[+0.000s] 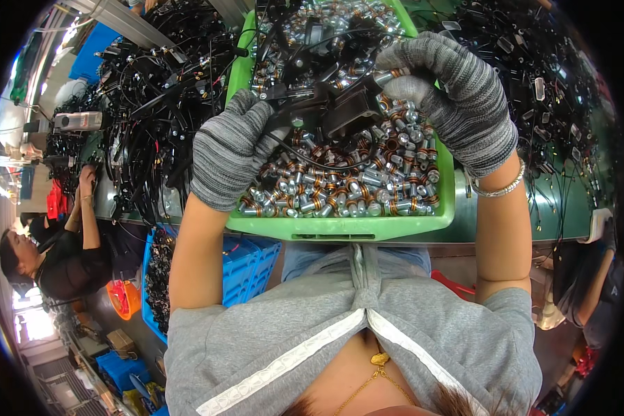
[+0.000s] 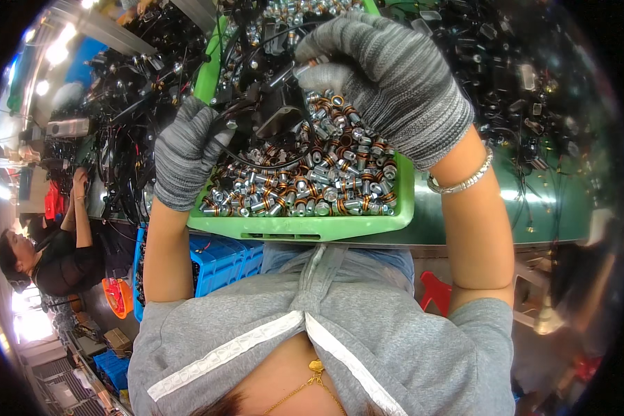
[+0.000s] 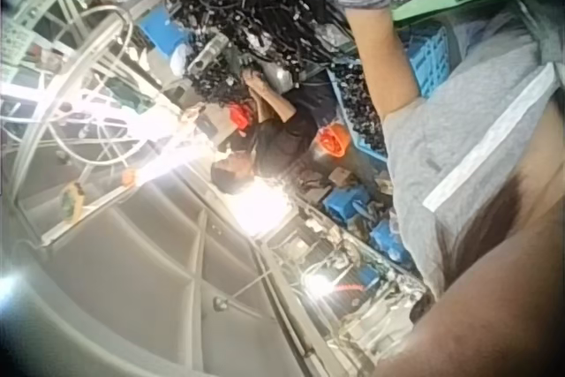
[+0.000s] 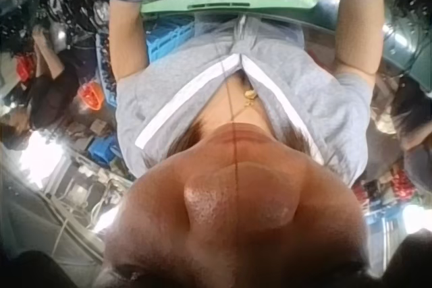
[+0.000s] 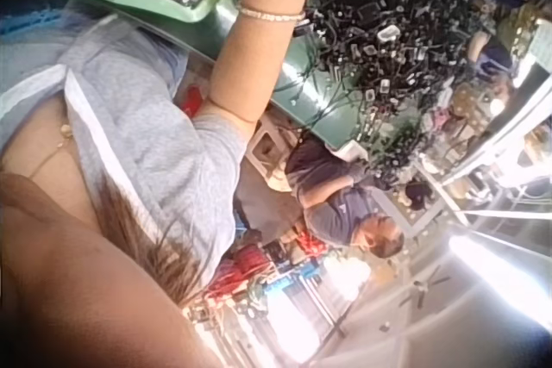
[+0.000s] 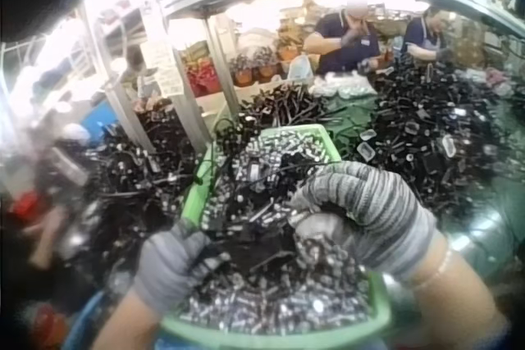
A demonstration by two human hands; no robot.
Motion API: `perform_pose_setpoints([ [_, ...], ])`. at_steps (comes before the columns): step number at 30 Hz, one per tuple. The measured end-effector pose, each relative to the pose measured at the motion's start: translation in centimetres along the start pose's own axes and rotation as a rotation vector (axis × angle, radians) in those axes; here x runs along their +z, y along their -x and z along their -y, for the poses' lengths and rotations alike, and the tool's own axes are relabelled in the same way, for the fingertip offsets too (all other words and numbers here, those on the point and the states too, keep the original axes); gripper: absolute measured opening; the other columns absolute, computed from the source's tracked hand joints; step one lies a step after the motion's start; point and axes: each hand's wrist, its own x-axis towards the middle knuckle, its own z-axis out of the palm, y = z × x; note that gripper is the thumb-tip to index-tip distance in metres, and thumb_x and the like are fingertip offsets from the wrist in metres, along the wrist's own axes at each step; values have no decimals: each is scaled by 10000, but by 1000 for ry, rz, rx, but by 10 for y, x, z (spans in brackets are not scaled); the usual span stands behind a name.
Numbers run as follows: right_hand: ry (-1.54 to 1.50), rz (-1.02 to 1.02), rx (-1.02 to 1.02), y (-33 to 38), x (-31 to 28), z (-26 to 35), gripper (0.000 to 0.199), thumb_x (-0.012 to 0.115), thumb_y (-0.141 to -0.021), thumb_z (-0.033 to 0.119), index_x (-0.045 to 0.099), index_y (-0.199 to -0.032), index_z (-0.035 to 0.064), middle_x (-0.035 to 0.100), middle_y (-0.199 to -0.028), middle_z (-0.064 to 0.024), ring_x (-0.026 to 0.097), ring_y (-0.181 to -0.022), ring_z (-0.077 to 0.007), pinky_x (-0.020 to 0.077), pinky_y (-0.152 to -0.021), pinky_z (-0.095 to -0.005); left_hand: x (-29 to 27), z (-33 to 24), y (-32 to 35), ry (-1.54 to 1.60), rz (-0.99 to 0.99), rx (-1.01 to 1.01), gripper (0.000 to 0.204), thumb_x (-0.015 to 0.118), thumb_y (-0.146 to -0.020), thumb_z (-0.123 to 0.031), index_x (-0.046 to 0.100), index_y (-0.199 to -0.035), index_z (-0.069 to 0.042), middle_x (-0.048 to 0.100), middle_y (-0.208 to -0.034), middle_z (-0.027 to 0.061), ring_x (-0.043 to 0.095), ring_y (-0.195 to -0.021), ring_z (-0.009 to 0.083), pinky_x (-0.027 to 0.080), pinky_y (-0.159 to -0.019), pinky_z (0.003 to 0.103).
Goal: The worker is assembling small hardware components by inserting silver metal parts into black plastic housings at a manual workstation.
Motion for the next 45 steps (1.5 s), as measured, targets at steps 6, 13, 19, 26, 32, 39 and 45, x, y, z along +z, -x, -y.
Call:
perform_pose_setpoints([
  [6, 70, 91, 148, 2, -2, 0, 176, 696, -832, 135, 680, -979, 40, 684, -881, -72, 658, -802, -144, 528, -748, -281, -2, -3, -1, -21, -1, 24, 289, 723, -780, -275, 669, -945, -44, 647, -994, 187, 658, -743, 317, 543, -663, 371],
  [13, 19, 106, 102, -5, -4, -2, 200, 671, -862, 180, 674, -985, 23, 678, -864, -88, 655, -791, -164, 524, -744, -290, 0, 2, 0, -100, -50, 97, 309, 727, -774, -290, 675, -958, -48, 649, -1040, 195, 661, -756, 320, 545, -673, 378],
  [19, 167, 200, 159, -8, -2, 1, 193, 657, -875, 174, 667, -982, 14, 673, -858, -101, 641, -783, -180, 511, -737, -306, -3, 1, -3, -99, -7, 58, 303, 731, -772, -281, 672, -975, -64, 647, -1045, 206, 663, -760, 325, 552, -677, 378],
  [26, -199, -118, 152, 4, 13, 3, 182, 729, -792, 163, 703, -929, 46, 683, -821, -106, 645, -775, -211, 508, -741, -319, -2, 2, 1, -21, -53, 76, 268, 754, -703, -128, 635, -923, -31, 622, -960, 188, 636, -758, 359, 523, -652, 386],
  [32, -161, -97, 13, 4, 9, -4, 238, 725, -771, 70, 701, -1008, 64, 693, -934, -87, 658, -831, -205, 530, -761, -304, -2, 3, 2, -24, -10, 63, 258, 753, -705, -140, 629, -902, -30, 619, -954, 187, 635, -758, 356, 518, -650, 395],
  [39, -347, -128, 177, 8, 7, -3, 243, 744, -739, -7, 703, -973, 44, 707, -935, -73, 664, -865, -151, 536, -793, -274, -5, -2, -2, 2, -9, 30, 256, 740, -723, -150, 644, -925, -28, 627, -953, 189, 646, -767, 341, 518, -658, 385],
  [45, -286, -110, 112, 5, 7, -5, 231, 753, -733, 0, 701, -954, 36, 709, -912, -76, 674, -835, -152, 541, -756, -269, -2, 1, 0, -32, -10, 48, 287, 754, -718, -156, 644, -951, -28, 634, -989, 201, 648, -773, 344, 525, -672, 386],
])
